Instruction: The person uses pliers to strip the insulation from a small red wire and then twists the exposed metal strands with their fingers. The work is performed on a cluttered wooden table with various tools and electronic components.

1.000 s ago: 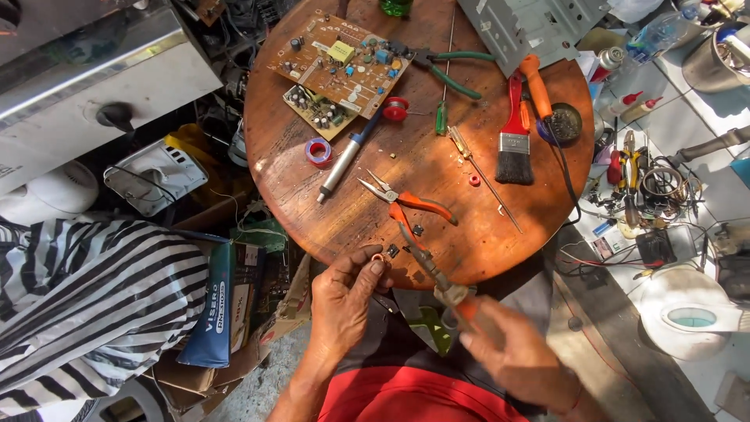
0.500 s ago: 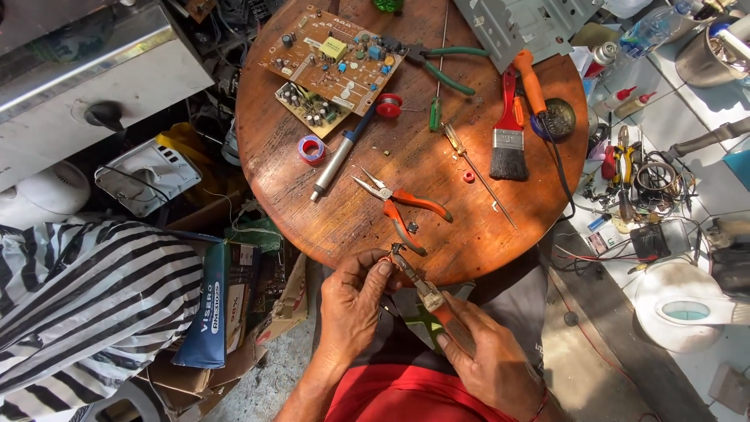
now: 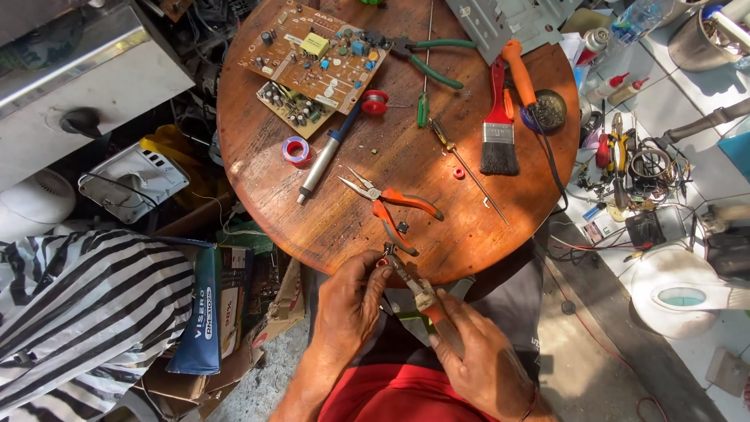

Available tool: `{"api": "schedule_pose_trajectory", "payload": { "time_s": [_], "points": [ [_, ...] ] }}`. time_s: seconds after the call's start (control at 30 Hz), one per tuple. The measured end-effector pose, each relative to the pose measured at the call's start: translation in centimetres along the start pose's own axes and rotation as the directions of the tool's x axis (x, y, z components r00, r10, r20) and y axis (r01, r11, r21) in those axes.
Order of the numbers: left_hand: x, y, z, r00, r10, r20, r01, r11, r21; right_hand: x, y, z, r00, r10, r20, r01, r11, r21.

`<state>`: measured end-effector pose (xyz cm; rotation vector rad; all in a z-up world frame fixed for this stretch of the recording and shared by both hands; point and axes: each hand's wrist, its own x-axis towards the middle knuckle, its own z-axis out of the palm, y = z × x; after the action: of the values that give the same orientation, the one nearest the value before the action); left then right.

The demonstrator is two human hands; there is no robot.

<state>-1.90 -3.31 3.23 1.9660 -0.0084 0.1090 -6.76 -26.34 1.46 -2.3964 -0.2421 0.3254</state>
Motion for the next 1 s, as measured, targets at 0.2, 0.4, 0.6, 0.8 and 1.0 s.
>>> {"api": "schedule_pose_trajectory", "payload": {
  "time_s": [0.2, 0.4, 0.6, 0.8, 1.0],
  "points": [
    [-0.1, -1.3, 0.4, 0.979, 0.191, 0.077, -0.201, 0.964, 0.175, 0.1, -0.3, -1.1, 0.991, -0.134, 0.02, 0.135, 0.989, -0.067],
    [-0.3, -1.4, 0.6, 0.989, 0.05, 0.141, -0.077, 0.978, 0.196, 0.3, -0.6, -2.0, 0.99, -0.142, 0.025, 0.144, 0.979, -0.147],
    [-0.3, -1.8, 0.9, 0.988, 0.116, 0.103, -0.134, 0.972, 0.195, 0.9, -1.7, -3.5, 0.979, -0.146, 0.14, 0.121, 0.978, 0.172],
    [-0.1, -1.3, 0.7, 0.982, 0.076, 0.175, -0.111, 0.974, 0.196, 0.5, 0.0, -3.3, 0.97, -0.143, 0.197, 0.12, 0.985, 0.122],
    [-0.2, -1.3, 0.6, 0.978, 0.065, 0.196, -0.105, 0.974, 0.203, 0.2, -1.3, -3.1, 0.986, -0.079, 0.144, 0.051, 0.98, 0.193]
  ]
}}
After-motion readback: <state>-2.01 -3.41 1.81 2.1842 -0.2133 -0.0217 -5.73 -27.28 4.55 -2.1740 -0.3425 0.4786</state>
